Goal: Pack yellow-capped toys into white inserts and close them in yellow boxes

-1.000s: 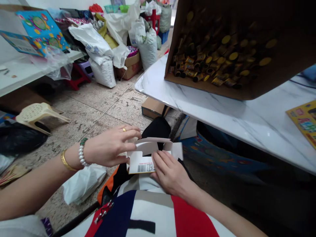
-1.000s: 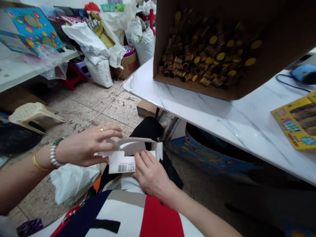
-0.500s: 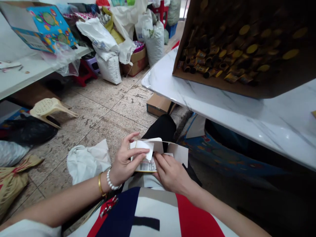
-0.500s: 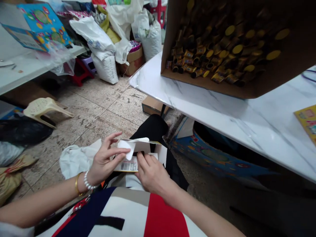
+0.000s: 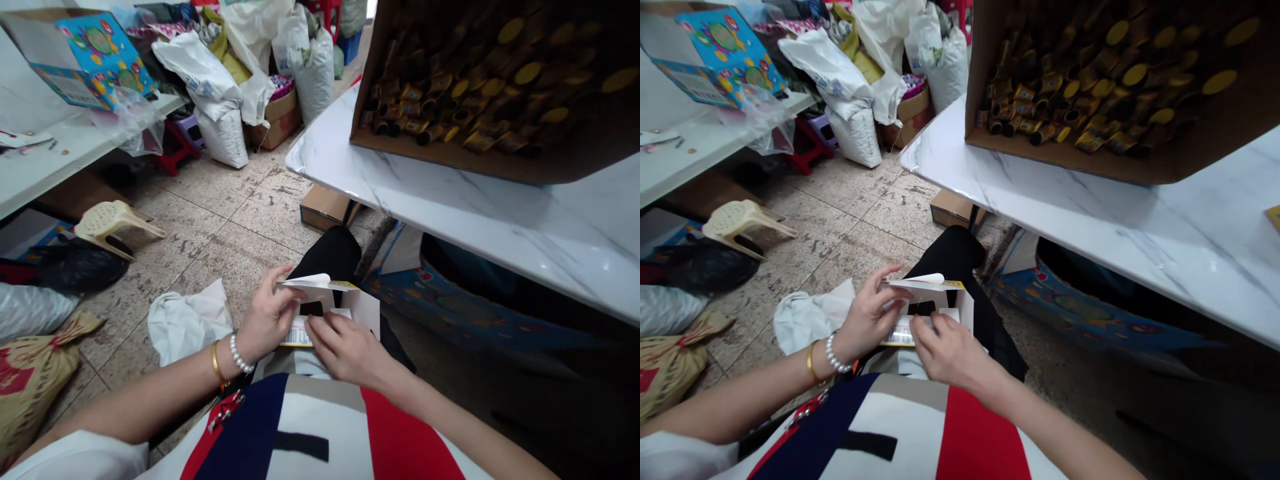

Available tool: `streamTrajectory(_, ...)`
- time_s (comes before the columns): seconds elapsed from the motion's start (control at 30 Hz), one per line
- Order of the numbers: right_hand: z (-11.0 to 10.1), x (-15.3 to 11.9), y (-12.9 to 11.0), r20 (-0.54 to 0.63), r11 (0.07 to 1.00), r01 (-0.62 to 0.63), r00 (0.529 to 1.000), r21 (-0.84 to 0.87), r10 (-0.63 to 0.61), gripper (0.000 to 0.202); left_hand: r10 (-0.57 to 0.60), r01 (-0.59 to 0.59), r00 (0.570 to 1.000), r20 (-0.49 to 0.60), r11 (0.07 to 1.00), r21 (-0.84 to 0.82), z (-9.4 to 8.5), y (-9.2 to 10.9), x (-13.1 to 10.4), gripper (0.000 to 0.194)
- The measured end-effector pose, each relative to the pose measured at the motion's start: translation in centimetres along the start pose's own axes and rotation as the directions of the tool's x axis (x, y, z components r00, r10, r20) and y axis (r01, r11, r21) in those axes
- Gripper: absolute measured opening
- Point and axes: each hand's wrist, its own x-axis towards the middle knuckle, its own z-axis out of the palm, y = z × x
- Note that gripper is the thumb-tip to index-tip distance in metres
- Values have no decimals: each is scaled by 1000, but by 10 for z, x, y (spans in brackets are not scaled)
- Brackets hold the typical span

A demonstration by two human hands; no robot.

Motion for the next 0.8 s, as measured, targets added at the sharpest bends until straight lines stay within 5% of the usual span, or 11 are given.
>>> streamTrajectory(0.13,-38,-16,3,-60,967,83,996,241,-71,29,54,-64,989,134,995,71,-10,10,-2,23)
streamTrajectory(0.23,-69,-44,6,-141,919,-135,970,371,199,36,86,-115,972,220,986,119,-19,14,-2,24)
streamTrajectory(0.27,-74,-52,9,-238,877,-250,899,411,368,37,103,-136,965,243,983,121,-21,14,-1,23)
streamTrajectory(0.33,-74,-65,18,-379,690,-422,610,588,696,34,128,-162,954,272,981,107,-22,14,0,22)
streamTrajectory(0.37,-69,-67,24,-363,577,-436,481,691,798,32,134,-164,952,276,982,90,-22,13,1,21)
streamTrajectory(0.4,-62,-68,30,-291,473,-425,425,772,857,32,132,-157,952,276,985,70,-21,13,1,20)
streamTrajectory(0.43,-52,-66,36,-175,379,-418,450,826,876,38,124,-143,954,273,989,49,-20,13,0,19)
streamTrajectory(0.53,-24,-51,43,196,187,-476,644,859,740,74,82,-77,964,254,997,-27,-17,13,-1,15)
streamTrajectory(0.6,-11,-36,40,309,126,-542,636,831,707,90,54,-34,966,255,996,-83,-16,14,-2,13)
streamTrajectory(0.67,-3,-22,35,310,126,-599,569,791,761,97,48,-14,965,260,991,-133,-15,14,-2,13)
streamTrajectory(0.8,0,-5,31,212,315,-704,553,637,806,98,64,-23,955,290,989,-143,-15,12,-1,15)
